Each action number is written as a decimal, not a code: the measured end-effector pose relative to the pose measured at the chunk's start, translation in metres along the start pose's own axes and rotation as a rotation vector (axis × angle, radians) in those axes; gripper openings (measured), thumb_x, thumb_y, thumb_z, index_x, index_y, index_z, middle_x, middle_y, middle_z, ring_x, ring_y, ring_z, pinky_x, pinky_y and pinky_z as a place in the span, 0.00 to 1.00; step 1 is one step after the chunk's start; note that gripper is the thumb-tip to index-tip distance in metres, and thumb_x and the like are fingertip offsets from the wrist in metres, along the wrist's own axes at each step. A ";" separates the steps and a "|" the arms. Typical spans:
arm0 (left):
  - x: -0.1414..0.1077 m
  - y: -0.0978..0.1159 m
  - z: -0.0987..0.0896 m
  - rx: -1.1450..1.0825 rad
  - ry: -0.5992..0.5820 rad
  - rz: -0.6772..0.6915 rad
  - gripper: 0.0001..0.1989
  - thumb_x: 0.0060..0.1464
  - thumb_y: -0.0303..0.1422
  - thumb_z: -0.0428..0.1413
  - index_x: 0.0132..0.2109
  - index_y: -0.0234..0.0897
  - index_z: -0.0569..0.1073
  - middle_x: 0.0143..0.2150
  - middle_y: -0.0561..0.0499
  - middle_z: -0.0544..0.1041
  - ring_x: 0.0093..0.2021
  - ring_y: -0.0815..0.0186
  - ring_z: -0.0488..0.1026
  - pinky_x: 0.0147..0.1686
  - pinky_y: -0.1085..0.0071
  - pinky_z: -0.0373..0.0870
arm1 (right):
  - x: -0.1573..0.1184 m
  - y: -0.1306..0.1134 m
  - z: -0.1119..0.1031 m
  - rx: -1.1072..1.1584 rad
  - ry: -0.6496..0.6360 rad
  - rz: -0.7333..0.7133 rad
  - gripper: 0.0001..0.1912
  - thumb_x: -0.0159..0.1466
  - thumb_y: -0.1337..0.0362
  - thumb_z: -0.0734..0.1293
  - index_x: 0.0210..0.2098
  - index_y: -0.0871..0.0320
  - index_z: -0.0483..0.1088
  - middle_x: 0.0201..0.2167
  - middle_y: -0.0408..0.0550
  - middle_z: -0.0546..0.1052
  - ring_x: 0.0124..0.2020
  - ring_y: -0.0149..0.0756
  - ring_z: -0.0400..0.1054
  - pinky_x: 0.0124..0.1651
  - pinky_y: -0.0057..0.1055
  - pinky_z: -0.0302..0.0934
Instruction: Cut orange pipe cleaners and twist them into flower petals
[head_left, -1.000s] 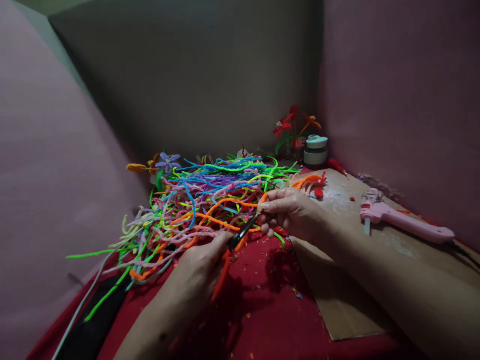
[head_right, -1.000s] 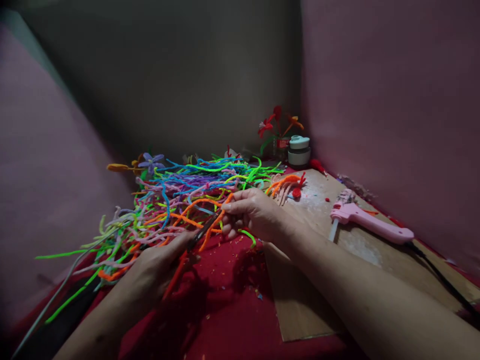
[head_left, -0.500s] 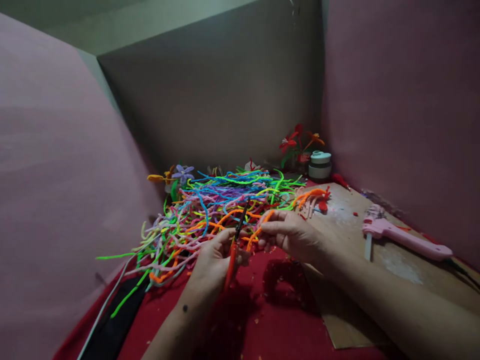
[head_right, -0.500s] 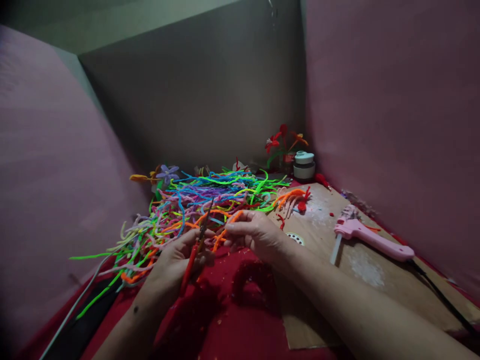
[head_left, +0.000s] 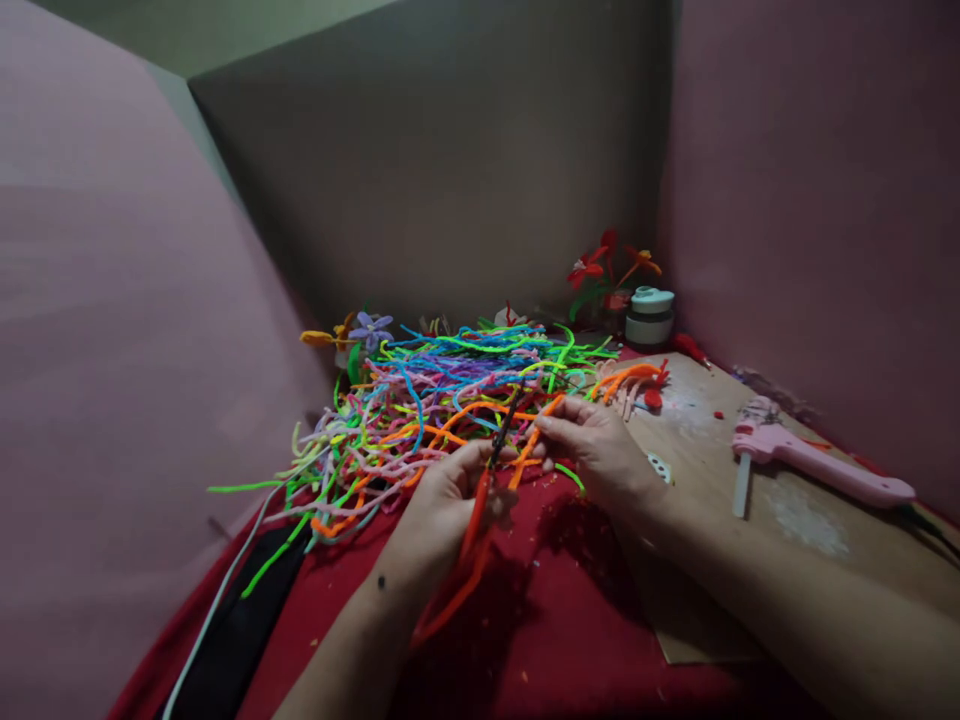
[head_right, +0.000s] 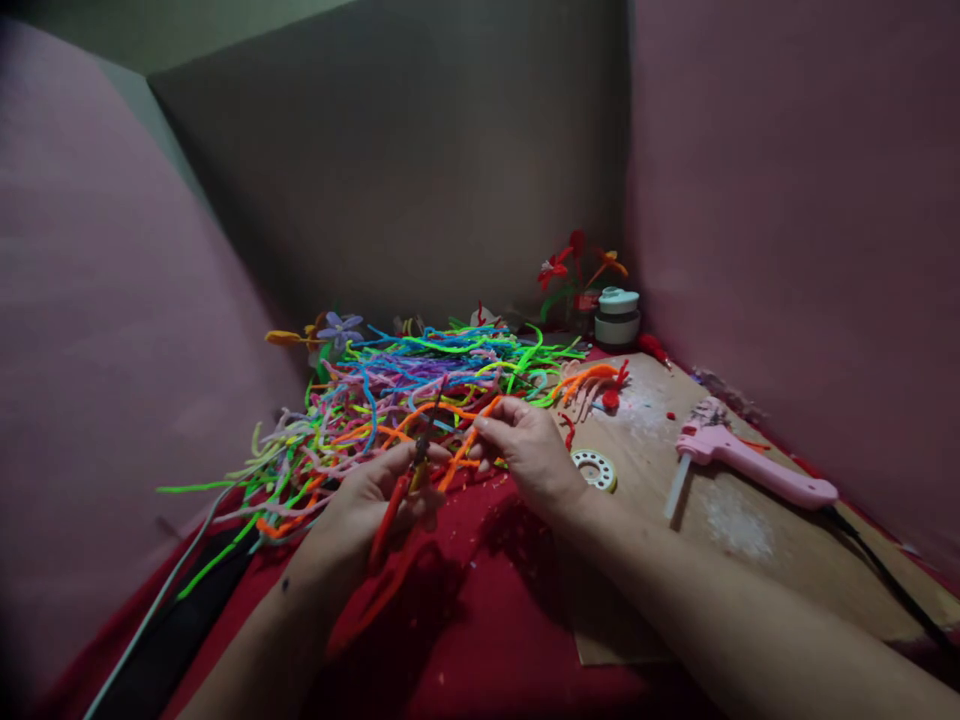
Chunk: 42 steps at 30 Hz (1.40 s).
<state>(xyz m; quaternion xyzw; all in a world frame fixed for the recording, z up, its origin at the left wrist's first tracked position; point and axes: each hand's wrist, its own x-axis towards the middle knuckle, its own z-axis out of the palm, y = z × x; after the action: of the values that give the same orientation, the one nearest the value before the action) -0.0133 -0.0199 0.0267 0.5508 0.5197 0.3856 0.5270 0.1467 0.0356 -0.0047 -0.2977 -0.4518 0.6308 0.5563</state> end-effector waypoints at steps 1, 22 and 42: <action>0.001 -0.001 -0.002 -0.015 -0.014 -0.004 0.23 0.40 0.29 0.61 0.47 0.35 0.70 0.19 0.58 0.69 0.16 0.77 0.59 0.16 0.81 0.52 | 0.001 -0.001 -0.001 0.013 0.029 0.004 0.10 0.51 0.63 0.69 0.24 0.61 0.65 0.18 0.42 0.72 0.19 0.27 0.65 0.22 0.23 0.58; 0.014 -0.017 -0.011 -0.277 -0.107 -0.021 0.17 0.42 0.26 0.62 0.42 0.36 0.70 0.23 0.57 0.70 0.16 0.79 0.63 0.13 0.84 0.53 | -0.001 -0.002 -0.002 0.218 -0.095 0.159 0.06 0.52 0.66 0.70 0.27 0.64 0.73 0.21 0.45 0.73 0.20 0.27 0.66 0.21 0.23 0.59; 0.016 -0.021 -0.031 -0.203 -0.203 -0.049 0.22 0.41 0.29 0.63 0.46 0.38 0.70 0.19 0.61 0.65 0.13 0.80 0.57 0.14 0.82 0.53 | 0.011 -0.002 -0.014 0.143 0.033 0.087 0.05 0.51 0.66 0.71 0.24 0.62 0.71 0.21 0.44 0.72 0.20 0.26 0.66 0.23 0.23 0.59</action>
<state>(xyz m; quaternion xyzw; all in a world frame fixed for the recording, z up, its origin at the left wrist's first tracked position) -0.0445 -0.0009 0.0091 0.5179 0.4355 0.3654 0.6392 0.1576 0.0492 -0.0069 -0.2867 -0.3829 0.6802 0.5555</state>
